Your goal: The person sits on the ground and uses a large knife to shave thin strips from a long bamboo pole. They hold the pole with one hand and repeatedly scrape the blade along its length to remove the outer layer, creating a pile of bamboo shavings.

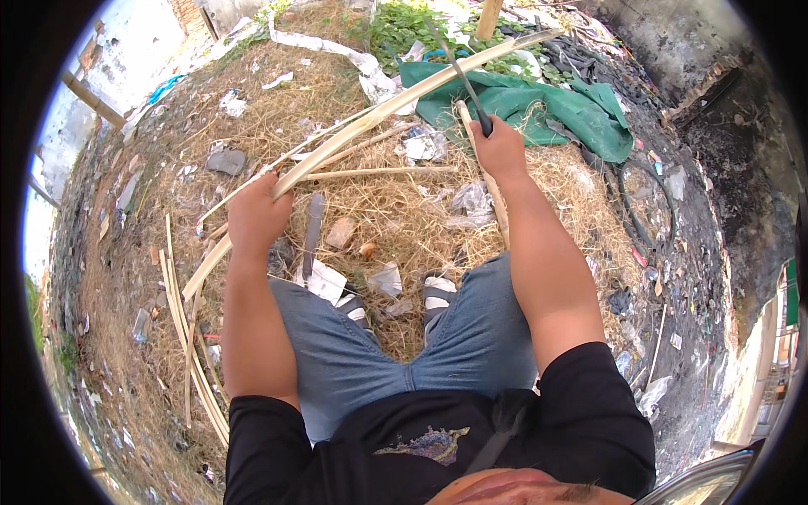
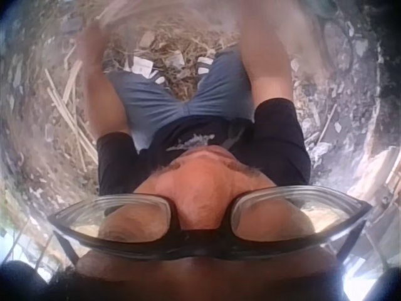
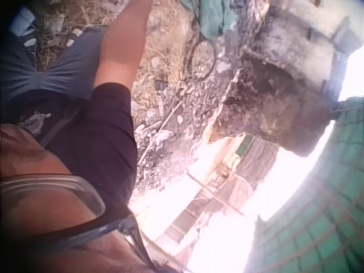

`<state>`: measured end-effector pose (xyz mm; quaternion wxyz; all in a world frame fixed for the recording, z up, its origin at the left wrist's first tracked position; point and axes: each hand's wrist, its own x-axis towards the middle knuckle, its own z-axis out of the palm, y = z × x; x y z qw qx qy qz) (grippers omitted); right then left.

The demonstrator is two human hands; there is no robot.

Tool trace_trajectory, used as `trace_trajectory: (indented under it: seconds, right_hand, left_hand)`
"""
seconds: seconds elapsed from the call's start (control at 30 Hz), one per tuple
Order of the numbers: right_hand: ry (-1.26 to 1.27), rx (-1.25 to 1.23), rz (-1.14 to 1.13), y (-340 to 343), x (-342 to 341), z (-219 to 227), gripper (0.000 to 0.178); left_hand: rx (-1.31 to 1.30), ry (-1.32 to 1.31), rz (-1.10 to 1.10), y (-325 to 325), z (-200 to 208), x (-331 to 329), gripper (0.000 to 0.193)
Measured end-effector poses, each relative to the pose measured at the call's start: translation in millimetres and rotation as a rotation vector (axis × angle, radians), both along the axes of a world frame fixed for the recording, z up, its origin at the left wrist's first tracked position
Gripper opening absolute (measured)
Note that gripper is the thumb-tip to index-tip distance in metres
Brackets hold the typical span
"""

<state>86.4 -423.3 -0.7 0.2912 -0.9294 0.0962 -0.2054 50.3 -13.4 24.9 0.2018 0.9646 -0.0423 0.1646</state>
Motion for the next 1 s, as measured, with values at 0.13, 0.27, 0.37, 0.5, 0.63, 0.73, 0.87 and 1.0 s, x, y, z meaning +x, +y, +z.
trace_trajectory:
  seconds: [0.13,0.27,0.37,0.5,0.63,0.73,0.87,1.0]
  right_hand:
    - [-0.156,-0.124,0.229,20,4,-3,0.035]
    - [-0.118,0.168,-0.108,-22,12,-10,0.041]
    - [-0.068,0.194,-0.089,-13,4,-5,0.034]
    - [-0.148,-0.185,0.306,30,-6,10,0.032]
    - [0.03,0.103,-0.051,4,12,-7,0.034]
    - [0.063,0.405,-0.054,-9,12,-20,0.04]
    - [0.024,1.13,0.194,32,4,-1,0.038]
    - [-0.131,1.345,0.343,51,-6,13,0.039]
  left_hand:
    - [-0.042,0.014,-0.026,-5,3,2,0.024]
    - [-0.069,0.005,0.038,-8,8,0,0.023]
    - [-0.049,0.021,0.059,-3,6,-3,0.024]
    - [-0.055,0.076,-0.007,-8,3,1,0.03]
    - [-0.011,0.071,-0.002,-15,11,-3,0.042]
    - [-0.013,0.099,0.003,-14,12,-5,0.048]
    - [-0.062,0.125,-0.044,-10,5,-3,0.05]
    - [0.069,0.154,-0.124,-23,6,-3,0.048]
